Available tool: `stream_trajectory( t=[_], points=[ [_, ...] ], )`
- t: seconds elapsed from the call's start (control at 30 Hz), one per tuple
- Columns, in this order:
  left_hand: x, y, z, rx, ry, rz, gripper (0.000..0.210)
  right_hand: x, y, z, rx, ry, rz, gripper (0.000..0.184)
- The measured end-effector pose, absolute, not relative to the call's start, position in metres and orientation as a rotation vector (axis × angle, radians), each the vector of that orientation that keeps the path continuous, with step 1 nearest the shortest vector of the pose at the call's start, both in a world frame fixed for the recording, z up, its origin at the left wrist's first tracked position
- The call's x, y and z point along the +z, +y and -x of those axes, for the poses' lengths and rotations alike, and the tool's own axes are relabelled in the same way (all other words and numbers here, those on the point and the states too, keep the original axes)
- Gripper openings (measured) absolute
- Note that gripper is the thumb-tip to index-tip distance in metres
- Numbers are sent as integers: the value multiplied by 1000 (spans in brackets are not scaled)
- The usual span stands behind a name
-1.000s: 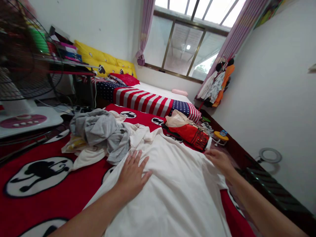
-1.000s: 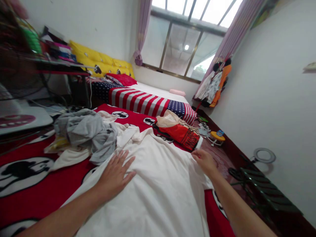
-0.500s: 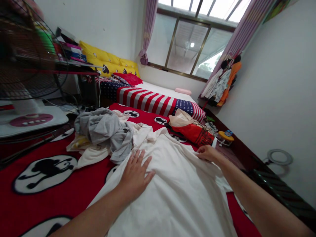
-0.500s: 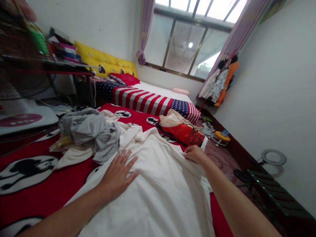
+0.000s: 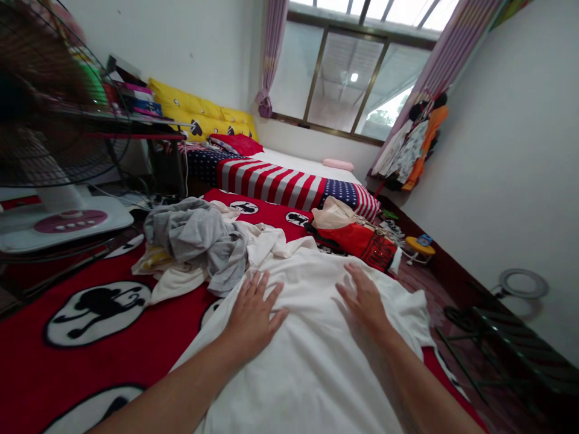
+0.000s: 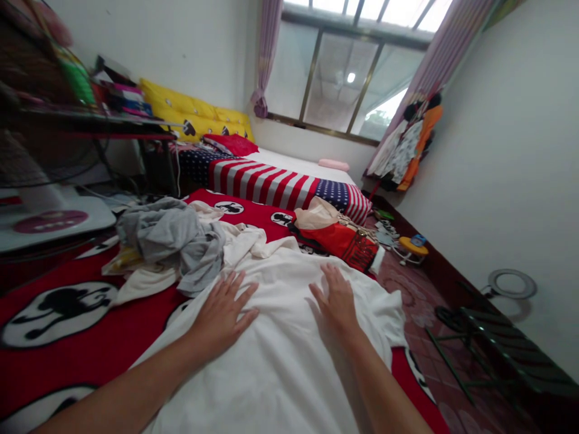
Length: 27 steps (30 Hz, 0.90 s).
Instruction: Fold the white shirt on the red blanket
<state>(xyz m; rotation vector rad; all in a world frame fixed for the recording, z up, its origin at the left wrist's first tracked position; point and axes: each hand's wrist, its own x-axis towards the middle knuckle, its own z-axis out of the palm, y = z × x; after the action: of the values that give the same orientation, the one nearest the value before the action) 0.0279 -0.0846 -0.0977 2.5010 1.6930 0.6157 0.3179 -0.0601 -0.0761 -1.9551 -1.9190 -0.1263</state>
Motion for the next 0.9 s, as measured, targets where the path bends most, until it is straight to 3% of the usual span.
stream_trajectory(
  t=[0.17,0.47,0.57,0.67,0.8,0.9],
  points=[
    [-96,-84,-27,565,1694,-2532,57,-94,-70,-311,-101,-1850,2407,64],
    [-66,-79,-25,190,1636,-2542,63,-95,-68,-313,-107,-1827,2403,65],
    [-34,-50,-23,12,1520,-2498,47,-96,-69,-313,-96,-1816,2389,65],
    [-14,-9,-27,248,1599,-2598,36,-97,-69,-313,-83,-1807,2380,65],
    [-18,42,-36,378,1530,-2857,62,-96,-69,-312,-70,-1794,2364,65],
    [-23,65,-38,272,1487,-2823,39,-95,-69,-312,-61,-1780,2352,64]
  ],
)
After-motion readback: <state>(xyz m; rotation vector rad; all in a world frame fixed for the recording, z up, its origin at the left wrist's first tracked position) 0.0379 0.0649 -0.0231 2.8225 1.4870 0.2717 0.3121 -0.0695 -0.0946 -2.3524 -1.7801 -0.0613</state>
